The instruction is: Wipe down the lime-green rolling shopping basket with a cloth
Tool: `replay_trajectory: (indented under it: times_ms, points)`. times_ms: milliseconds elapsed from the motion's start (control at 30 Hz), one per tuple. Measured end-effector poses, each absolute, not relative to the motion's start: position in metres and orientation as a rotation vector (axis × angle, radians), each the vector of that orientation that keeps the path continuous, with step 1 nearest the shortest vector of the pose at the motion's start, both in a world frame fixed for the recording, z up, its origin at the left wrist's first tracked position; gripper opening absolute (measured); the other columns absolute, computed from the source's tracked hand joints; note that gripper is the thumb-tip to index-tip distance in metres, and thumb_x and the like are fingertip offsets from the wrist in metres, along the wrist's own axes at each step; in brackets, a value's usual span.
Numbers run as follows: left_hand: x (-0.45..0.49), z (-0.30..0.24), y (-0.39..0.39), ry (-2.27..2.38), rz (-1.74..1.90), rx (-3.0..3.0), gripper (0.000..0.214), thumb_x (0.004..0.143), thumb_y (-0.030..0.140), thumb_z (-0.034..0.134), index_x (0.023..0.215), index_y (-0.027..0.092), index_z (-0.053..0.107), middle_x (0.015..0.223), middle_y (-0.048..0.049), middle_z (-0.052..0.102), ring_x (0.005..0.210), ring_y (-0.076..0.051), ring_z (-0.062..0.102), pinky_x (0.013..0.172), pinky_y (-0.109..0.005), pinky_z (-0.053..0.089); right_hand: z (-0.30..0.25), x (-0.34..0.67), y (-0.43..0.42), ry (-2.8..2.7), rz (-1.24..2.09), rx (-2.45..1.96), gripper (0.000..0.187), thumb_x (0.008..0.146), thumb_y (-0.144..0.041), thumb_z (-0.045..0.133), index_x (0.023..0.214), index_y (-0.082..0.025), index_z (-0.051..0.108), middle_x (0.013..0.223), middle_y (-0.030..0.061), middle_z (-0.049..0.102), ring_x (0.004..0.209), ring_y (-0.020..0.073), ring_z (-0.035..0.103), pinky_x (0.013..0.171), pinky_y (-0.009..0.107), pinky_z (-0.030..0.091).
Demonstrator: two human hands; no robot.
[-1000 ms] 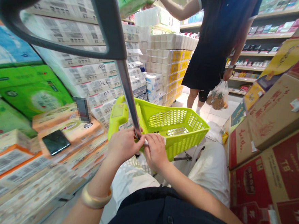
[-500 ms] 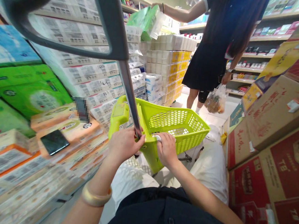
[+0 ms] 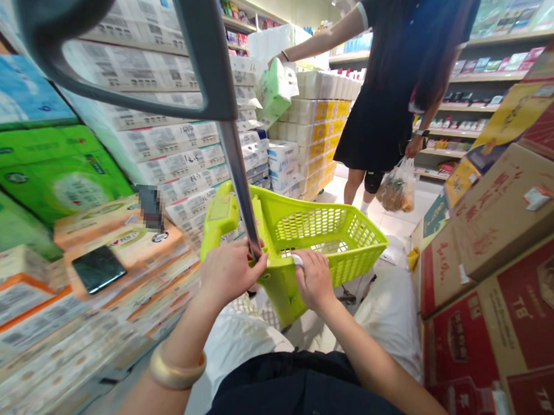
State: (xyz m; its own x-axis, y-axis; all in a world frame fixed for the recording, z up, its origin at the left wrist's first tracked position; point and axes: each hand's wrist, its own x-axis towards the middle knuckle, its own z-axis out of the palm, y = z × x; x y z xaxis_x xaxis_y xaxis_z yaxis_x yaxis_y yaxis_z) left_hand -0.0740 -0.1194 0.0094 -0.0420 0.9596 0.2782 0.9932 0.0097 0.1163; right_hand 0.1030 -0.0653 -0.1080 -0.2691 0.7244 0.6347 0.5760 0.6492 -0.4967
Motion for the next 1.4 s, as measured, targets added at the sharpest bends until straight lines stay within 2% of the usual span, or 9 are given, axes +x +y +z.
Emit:
replay_trajectory:
  times_ms: [133, 267, 400, 600, 733, 1000, 1200, 1400]
  points:
    - [-0.071, 0.009, -0.118, -2.139, -0.433, -2.076, 0.037, 0.084, 0.051, 0.046, 0.090, 0.025, 0.071, 0.084, -0.0025, 0.074, 0.076, -0.022, 0.069, 0.066, -0.030, 0.048, -0.095, 0.082, -0.077, -1.935, 0.246, -1.034, 0.027, 0.089, -0.018, 0.041, 0.107, -0.020, 0.061, 0.102, 0.0069, 0.063, 0.099, 0.0221, 0.052, 0.089, 0.037, 0.036]
    - [-0.072, 0.007, -0.117, -2.116, -0.423, -2.081, 0.038, 0.084, 0.051, 0.045, 0.083, 0.024, 0.071, 0.086, -0.0037, 0.075, 0.082, -0.023, 0.069, 0.071, -0.031, 0.049, -0.082, 0.060, -0.088, -2.009, 0.254, -0.864, 0.031, 0.086, -0.016, 0.045, 0.113, -0.020, 0.059, 0.108, 0.0079, 0.062, 0.102, 0.0226, 0.051, 0.092, 0.038, 0.037]
    - [-0.074, 0.006, -0.116, -2.097, -0.416, -2.099, 0.038, 0.085, 0.052, 0.045, 0.089, 0.024, 0.071, 0.084, -0.0032, 0.075, 0.080, -0.023, 0.070, 0.069, -0.030, 0.049, -0.087, 0.073, -0.081, -2.050, 0.243, -0.812, 0.033, 0.088, -0.018, 0.043, 0.118, -0.020, 0.058, 0.113, 0.0080, 0.062, 0.106, 0.0218, 0.051, 0.095, 0.037, 0.037]
    - [-0.072, 0.010, -0.115, -2.120, -0.424, -2.110, 0.037, 0.085, 0.050, 0.044, 0.093, 0.025, 0.070, 0.076, -0.0027, 0.073, 0.077, -0.023, 0.069, 0.065, -0.030, 0.047, -0.112, 0.111, -0.059, -1.967, 0.182, -0.999, 0.028, 0.091, -0.020, 0.040, 0.109, -0.019, 0.061, 0.107, 0.0080, 0.063, 0.103, 0.0227, 0.051, 0.092, 0.038, 0.035]
    - [-0.072, 0.011, -0.114, -2.123, -0.417, -2.097, 0.037, 0.085, 0.050, 0.044, 0.091, 0.025, 0.070, 0.074, -0.0026, 0.073, 0.076, -0.023, 0.069, 0.065, -0.030, 0.046, -0.104, 0.099, -0.064, -1.925, 0.207, -1.034, 0.027, 0.092, -0.021, 0.039, 0.106, -0.020, 0.062, 0.101, 0.0066, 0.064, 0.099, 0.0216, 0.052, 0.091, 0.037, 0.036]
    - [-0.078, 0.009, -0.109, -2.088, -0.444, -2.134, 0.035, 0.085, 0.050, 0.045, 0.083, 0.024, 0.070, 0.089, -0.0015, 0.075, 0.076, -0.021, 0.067, 0.064, -0.029, 0.045, -0.087, 0.071, -0.076, -2.051, 0.229, -0.814, 0.031, 0.091, -0.019, 0.042, 0.119, -0.021, 0.057, 0.114, 0.0066, 0.062, 0.106, 0.0205, 0.051, 0.095, 0.035, 0.036]
    - [-0.079, 0.009, -0.109, -2.109, -0.449, -2.132, 0.036, 0.084, 0.050, 0.046, 0.088, 0.023, 0.070, 0.074, -0.0026, 0.073, 0.071, -0.023, 0.066, 0.062, -0.030, 0.043, -0.116, 0.109, -0.058, -1.997, 0.165, -0.970, 0.030, 0.089, -0.018, 0.044, 0.115, -0.020, 0.058, 0.112, 0.0070, 0.063, 0.106, 0.0218, 0.051, 0.095, 0.036, 0.033]
    - [-0.077, 0.009, -0.109, -2.101, -0.516, -2.146, 0.033, 0.081, 0.047, 0.049, 0.094, 0.025, 0.070, 0.072, -0.0012, 0.072, 0.069, -0.021, 0.066, 0.060, -0.029, 0.042, -0.118, 0.116, -0.059, -1.914, 0.127, -1.127, 0.024, 0.091, -0.020, 0.041, 0.106, -0.020, 0.061, 0.103, 0.0066, 0.064, 0.098, 0.0222, 0.051, 0.090, 0.036, 0.033]
